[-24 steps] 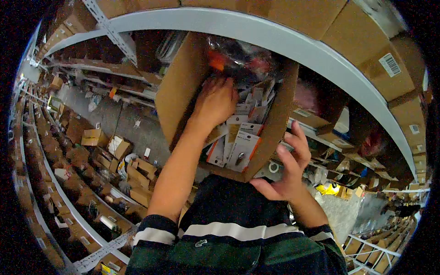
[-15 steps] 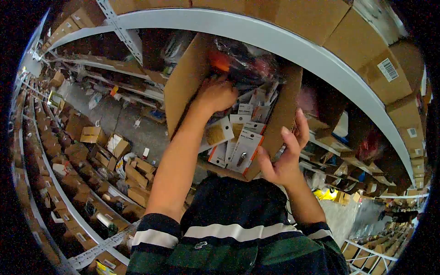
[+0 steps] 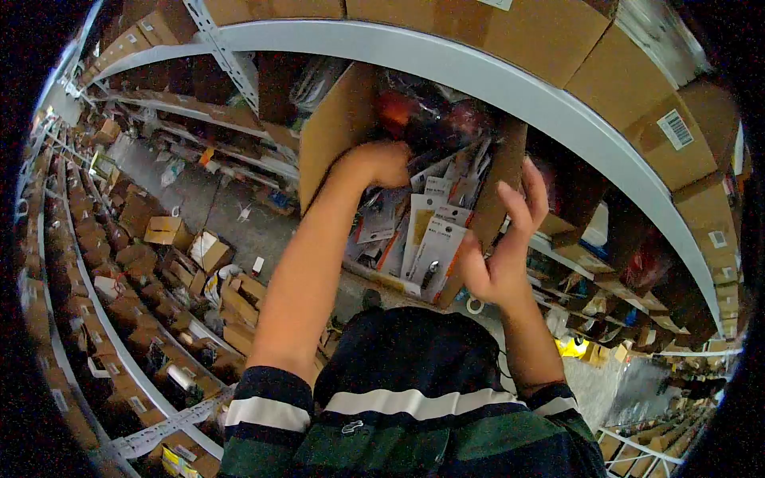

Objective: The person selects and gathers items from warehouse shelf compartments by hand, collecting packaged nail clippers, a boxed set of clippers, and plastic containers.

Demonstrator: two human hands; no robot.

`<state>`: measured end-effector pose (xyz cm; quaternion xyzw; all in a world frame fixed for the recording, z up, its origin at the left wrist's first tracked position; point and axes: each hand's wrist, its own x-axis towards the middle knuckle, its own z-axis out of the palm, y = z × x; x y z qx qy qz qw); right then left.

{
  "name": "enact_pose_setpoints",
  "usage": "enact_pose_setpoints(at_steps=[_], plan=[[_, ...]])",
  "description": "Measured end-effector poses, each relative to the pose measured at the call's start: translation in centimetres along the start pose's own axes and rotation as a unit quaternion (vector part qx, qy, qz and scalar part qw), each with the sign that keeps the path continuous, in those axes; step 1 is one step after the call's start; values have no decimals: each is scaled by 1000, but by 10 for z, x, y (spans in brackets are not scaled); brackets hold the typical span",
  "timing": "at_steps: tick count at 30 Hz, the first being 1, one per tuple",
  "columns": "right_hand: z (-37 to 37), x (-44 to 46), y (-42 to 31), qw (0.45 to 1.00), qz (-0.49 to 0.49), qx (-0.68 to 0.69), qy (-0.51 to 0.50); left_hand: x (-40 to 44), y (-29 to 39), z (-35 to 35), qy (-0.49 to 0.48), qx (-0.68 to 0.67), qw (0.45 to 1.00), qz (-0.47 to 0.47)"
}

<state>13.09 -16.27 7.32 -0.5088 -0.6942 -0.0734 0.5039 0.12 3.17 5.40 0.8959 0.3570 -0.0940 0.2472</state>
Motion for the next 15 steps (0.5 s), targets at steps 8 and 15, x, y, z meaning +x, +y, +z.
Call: enact_pose_setpoints(at_steps=[8, 15], plan=[[0, 2, 9, 1000, 4, -18, -7, -23, 13, -11, 91, 26, 993, -71], [-2, 0, 10, 999, 34, -14, -16, -99, 52, -18, 373, -75, 920, -93]])
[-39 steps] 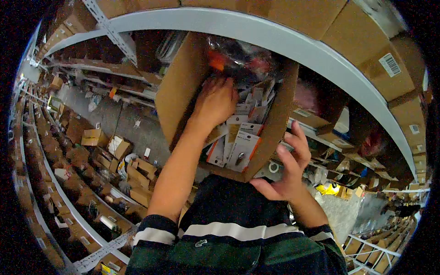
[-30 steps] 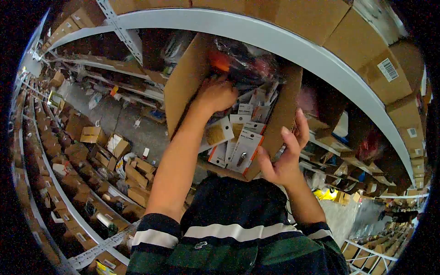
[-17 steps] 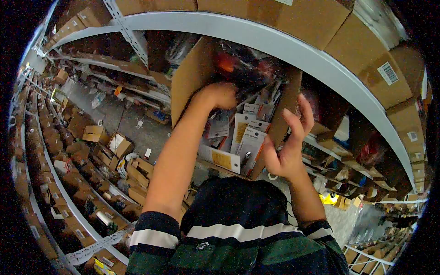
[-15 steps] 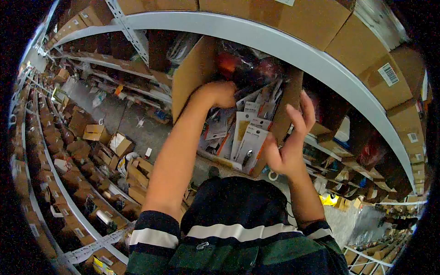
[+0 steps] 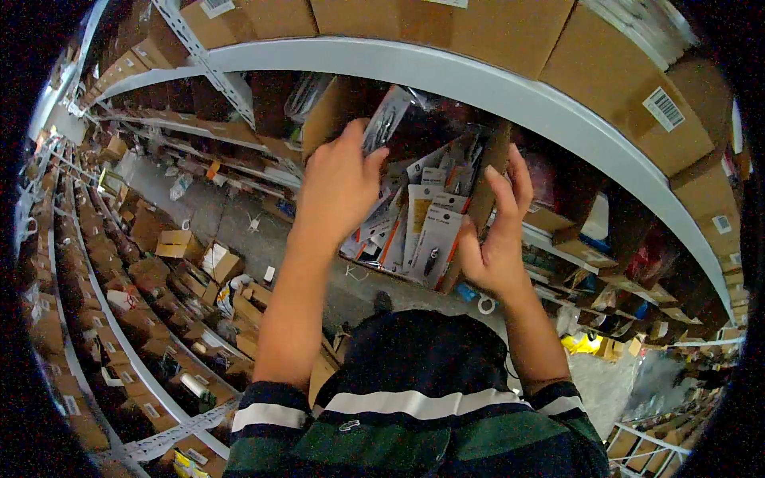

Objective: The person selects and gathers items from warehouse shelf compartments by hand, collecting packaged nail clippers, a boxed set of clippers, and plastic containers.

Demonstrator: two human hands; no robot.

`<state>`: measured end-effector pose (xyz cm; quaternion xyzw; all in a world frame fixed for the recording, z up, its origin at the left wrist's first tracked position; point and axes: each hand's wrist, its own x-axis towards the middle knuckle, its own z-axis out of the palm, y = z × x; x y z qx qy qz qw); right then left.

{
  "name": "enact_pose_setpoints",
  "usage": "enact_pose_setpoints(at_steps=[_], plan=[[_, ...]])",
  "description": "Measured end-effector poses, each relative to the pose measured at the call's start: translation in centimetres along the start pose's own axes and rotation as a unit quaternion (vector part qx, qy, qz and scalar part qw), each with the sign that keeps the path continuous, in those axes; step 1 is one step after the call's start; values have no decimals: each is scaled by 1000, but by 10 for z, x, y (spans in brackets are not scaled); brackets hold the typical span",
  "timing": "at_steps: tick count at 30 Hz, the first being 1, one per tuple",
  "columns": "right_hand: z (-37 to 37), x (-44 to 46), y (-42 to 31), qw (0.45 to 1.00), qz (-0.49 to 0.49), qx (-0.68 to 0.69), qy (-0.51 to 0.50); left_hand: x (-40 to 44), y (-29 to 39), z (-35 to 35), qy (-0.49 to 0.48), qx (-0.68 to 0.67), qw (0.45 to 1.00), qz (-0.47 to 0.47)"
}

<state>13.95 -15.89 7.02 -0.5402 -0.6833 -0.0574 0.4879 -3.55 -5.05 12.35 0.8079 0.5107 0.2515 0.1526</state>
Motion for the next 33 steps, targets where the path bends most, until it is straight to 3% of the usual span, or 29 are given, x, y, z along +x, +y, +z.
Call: enact_pose_setpoints(at_steps=[3, 5, 6, 8, 9, 12, 14, 16, 18, 22, 26, 28, 29, 30, 32, 33], plan=[[-1, 0, 1, 1000, -5, 1, -2, -24, -8, -12, 31, -95, 995, 7], [-1, 0, 1, 1000, -20, 3, 2, -38, -31, -8, -4, -347, 938, -1], [-2, 1, -1, 1000, -13, -6, 8, -46, -33, -8, -2, -346, 938, -3], [-4, 2, -4, 1000, -10, -11, 13, -61, -38, -9, -66, -619, 771, -134], [-7, 1, -6, 999, -2, -33, 5, -68, -38, -9, -64, -653, 746, -113], [-17, -1, -26, 998, -6, -65, 13, -84, -42, -6, -80, -696, 699, -141], [-25, -15, -39, 994, -78, -76, 7, -93, -46, -2, -78, -713, 684, -132], [-20, -29, -53, 995, -65, 57, -52, -104, -48, 0, -78, -717, 680, -133], [-12, -34, -71, 972, 67, 168, -150, -117, -47, 3, -71, -714, 684, -133], [5, -41, -70, 943, 133, 225, -207, -138, -37, 10, -32, -705, 702, -97], [7, -43, -71, 888, 267, 296, -231, -149, -35, 24, -22, -724, 683, -94], [14, -49, -68, 884, 263, 319, -219, -153, -31, 29, 15, -756, 637, -151], [17, -51, -67, 842, 318, 371, -227, -151, -29, 30, 27, -763, 630, -145], [18, -53, -67, 795, 371, 420, -232, -152, -32, 30, 27, -761, 632, -147], [19, -53, -67, 785, 380, 429, -234, -155, -37, 31, 51, -763, 626, -153], [18, -53, -68, 777, 387, 436, -238, -156, -37, 29, 58, -744, 653, -133]])
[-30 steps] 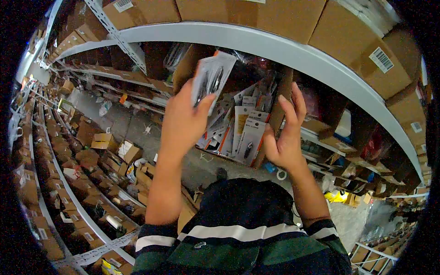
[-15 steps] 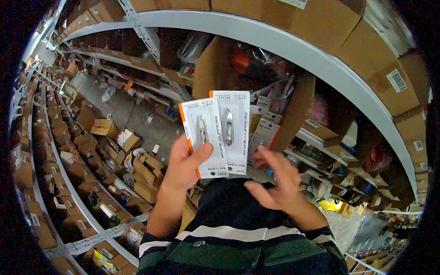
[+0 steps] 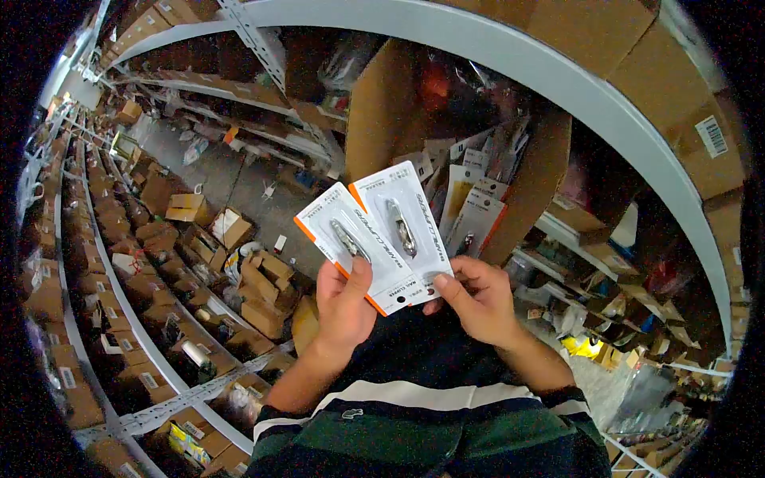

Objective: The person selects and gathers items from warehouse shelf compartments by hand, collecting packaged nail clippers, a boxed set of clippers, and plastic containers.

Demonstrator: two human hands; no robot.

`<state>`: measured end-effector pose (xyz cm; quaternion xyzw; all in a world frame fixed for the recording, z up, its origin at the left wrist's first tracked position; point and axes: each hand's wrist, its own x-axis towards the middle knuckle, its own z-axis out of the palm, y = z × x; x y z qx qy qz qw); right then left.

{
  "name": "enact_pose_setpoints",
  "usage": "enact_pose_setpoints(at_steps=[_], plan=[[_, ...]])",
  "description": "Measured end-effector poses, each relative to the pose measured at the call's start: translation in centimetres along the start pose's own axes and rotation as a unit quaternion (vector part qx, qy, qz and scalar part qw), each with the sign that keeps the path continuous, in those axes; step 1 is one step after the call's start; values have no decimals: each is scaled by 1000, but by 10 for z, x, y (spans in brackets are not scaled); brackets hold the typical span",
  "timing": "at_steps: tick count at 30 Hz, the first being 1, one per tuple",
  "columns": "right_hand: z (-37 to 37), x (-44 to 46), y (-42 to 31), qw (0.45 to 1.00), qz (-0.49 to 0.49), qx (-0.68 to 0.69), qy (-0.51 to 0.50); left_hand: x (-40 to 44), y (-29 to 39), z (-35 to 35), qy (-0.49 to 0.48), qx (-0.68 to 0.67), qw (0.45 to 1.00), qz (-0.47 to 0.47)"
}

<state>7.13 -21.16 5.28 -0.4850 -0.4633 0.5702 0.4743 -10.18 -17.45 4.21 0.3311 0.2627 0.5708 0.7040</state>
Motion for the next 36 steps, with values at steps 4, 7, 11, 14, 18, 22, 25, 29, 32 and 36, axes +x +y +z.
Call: enact_pose_setpoints(at_steps=[4, 7, 11, 14, 18, 22, 25, 29, 32, 36], plan=[[-2, 0, 3, 995, 8, 90, -32, -4, -5, 5, 26, -16, 999, -21], [1, 2, 15, 997, -47, 67, -17, -8, -12, 11, 52, -101, 993, -24], [1, -4, 16, 1000, -5, 24, 20, -16, -21, 1, 54, -66, 996, 19], [-5, -14, 2, 992, -79, -89, 39, -9, 20, 19, 127, 252, 959, 35], [-18, -14, -17, 942, -255, -219, 24, -2, 48, -16, 176, 86, 923, 332], [-24, -5, -32, 889, -324, -321, -30, -26, 70, 9, -141, 579, 765, 244], [-20, 1, -36, 907, -286, -308, -30, -10, 45, 21, -176, 614, 765, 84], [-16, 5, -32, 948, -235, -214, -25, -13, 21, 2, -181, 555, 810, -54], [-4, 6, -19, 990, -142, -19, 12, -14, 9, -1, -72, 358, 930, 36], [4, 8, 0, 987, -156, -11, -31, 4, 19, 12, -14, 278, 960, 19]])
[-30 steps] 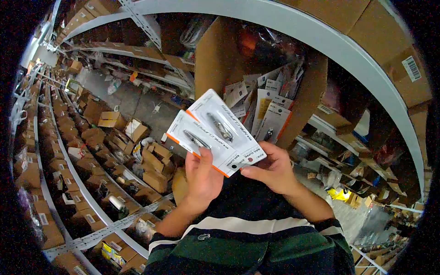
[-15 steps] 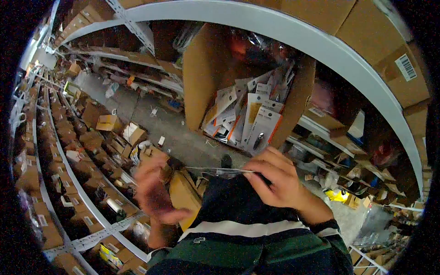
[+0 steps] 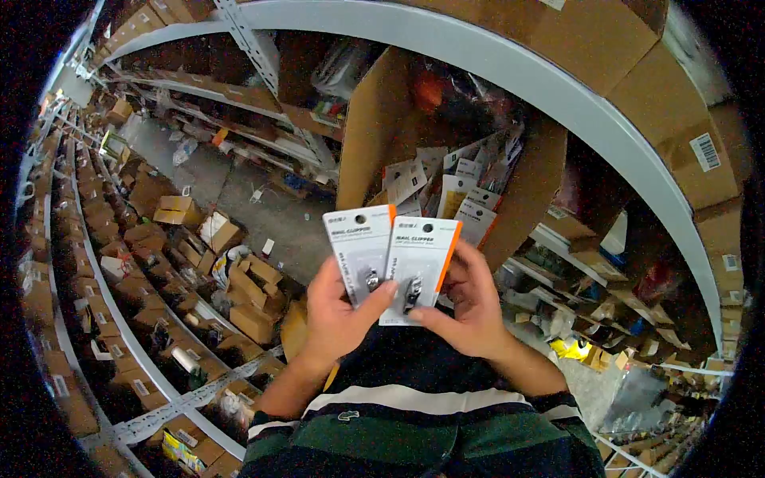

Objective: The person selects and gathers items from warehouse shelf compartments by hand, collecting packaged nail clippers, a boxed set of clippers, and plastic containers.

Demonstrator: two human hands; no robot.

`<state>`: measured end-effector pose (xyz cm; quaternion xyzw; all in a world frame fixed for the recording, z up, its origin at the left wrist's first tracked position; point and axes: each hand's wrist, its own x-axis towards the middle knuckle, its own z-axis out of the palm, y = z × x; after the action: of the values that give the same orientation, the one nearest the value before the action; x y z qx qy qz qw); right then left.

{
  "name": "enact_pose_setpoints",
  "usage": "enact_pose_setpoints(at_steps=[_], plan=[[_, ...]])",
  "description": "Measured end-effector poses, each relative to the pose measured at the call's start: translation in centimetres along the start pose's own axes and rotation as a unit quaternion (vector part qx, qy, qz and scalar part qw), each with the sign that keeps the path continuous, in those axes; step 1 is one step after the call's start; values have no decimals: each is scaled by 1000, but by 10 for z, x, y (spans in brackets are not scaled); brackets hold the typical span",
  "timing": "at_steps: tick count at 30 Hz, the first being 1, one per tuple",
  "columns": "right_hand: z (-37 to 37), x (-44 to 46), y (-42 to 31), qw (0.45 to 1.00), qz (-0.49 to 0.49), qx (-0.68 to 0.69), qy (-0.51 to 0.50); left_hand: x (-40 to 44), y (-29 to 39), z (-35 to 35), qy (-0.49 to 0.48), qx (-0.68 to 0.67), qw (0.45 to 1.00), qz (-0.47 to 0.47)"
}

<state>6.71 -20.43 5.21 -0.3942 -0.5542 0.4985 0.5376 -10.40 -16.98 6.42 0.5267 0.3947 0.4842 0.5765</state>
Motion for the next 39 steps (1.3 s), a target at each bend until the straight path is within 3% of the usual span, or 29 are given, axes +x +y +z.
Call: enact_pose_setpoints(at_steps=[2, 5, 6, 9, 11, 13, 15, 17, 19, 21, 25, 28, 31, 34, 36, 39], plan=[[9, 4, 2, 996, -14, 40, 75, 5, -8, -1, -20, -1, 1000, -19], [10, 9, 2, 994, -28, 21, 100, 20, -9, -3, -62, -2, 998, -19], [14, 9, 6, 987, -37, 11, 158, 25, -8, -5, -90, 28, 995, -16], [5, 12, 6, 987, 13, -106, 124, 38, -8, -16, -149, 84, 985, 16], [9, 22, -1, 985, 3, -75, 154, 44, -6, -22, -181, 111, 976, 47], [7, 28, -9, 975, 95, -19, 198, 48, 7, -24, -159, 175, 966, 101], [9, 39, -15, 963, 63, 7, 261, 41, 9, -41, -155, 199, 966, 53], [2, 54, -16, 953, 33, -68, 292, 40, -2, -67, -165, 295, 878, 338], [5, 81, -19, 950, 54, -38, 306, 46, -15, -68, -153, 214, 889, 375], [0, 103, -20, 935, 146, 62, 317, 57, -23, -68, -140, 303, 824, 459], [-17, 140, -16, 916, 200, 129, 323, 64, -41, -60, -231, 296, 807, 456], [-38, 169, 0, 931, 210, 34, 295, 65, -50, -51, -284, 308, 797, 436], [-37, 197, 10, 895, 295, -31, 334, 70, -57, -58, -310, 341, 775, 432], [-38, 208, 16, 879, 239, -116, 396, 68, -63, -54, -310, 343, 763, 452], [-44, 218, 26, 860, 151, -185, 451, 74, -62, -54, -287, 324, 786, 442], [-53, 229, 25, 874, 182, -191, 408, 82, -61, -57, -295, 319, 777, 456]])
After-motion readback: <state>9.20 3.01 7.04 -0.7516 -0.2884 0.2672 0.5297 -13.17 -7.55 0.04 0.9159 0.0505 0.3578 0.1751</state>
